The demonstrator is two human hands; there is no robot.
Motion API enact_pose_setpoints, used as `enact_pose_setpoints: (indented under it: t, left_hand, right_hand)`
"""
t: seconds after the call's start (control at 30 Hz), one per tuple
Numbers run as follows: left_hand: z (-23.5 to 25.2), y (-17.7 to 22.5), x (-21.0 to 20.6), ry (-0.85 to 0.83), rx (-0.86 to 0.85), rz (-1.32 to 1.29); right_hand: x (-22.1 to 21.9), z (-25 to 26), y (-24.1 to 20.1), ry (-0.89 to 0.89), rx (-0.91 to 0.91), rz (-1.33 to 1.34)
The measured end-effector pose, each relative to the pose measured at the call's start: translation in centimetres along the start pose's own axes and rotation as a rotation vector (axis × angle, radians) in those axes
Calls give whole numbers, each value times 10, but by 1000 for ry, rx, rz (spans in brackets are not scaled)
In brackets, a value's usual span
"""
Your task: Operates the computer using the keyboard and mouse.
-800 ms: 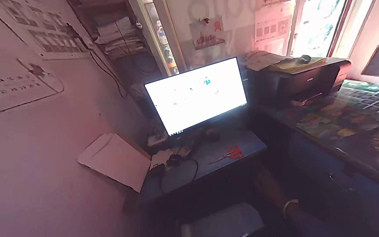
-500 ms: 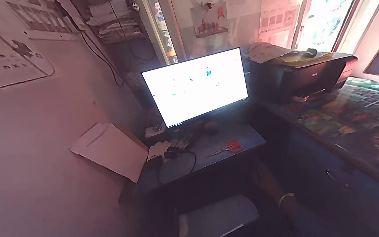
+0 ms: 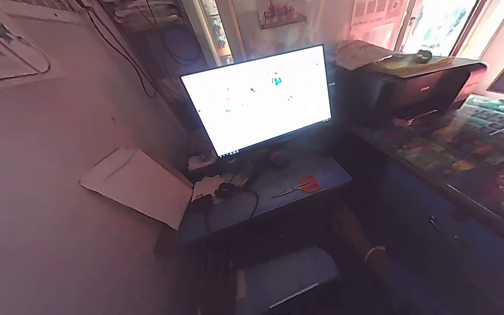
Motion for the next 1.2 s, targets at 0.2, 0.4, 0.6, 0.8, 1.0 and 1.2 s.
enact_pose_setpoints:
  t: [0.2,0.4,0.6,0.8,1.0,1.2]
  left_hand:
    - [2,-2,-7,-37,28,12]
    - [1,1,-6,-52,29,-10]
    - [-2,-3,-10,3,29,-7]
    - [2,3,0,14,37,-24]
    - [8,2,4,-35,81,-35]
    - [13,-7,2,-103,241,-70]
  right_hand:
    - [-4,1,5,17,-23,35]
    - [-5,-5,7,38,18,-9]
    - [-2,-2,1,41,49,21]
    - [-4,-1,-1,58,45,25]
    - [10,-1,-16,-43,-73,27]
    - [1,4,-13,10,-13,11]
Point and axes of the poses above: each hand's wrist, its own z-axis towards the middle knuckle, its own x-axis out of the back of the hand, y = z × x, the point moved 6 cm from there along z, towards the middle knuckle, and after that the axes turned 2 degrees about z, right-handed, at the moved point
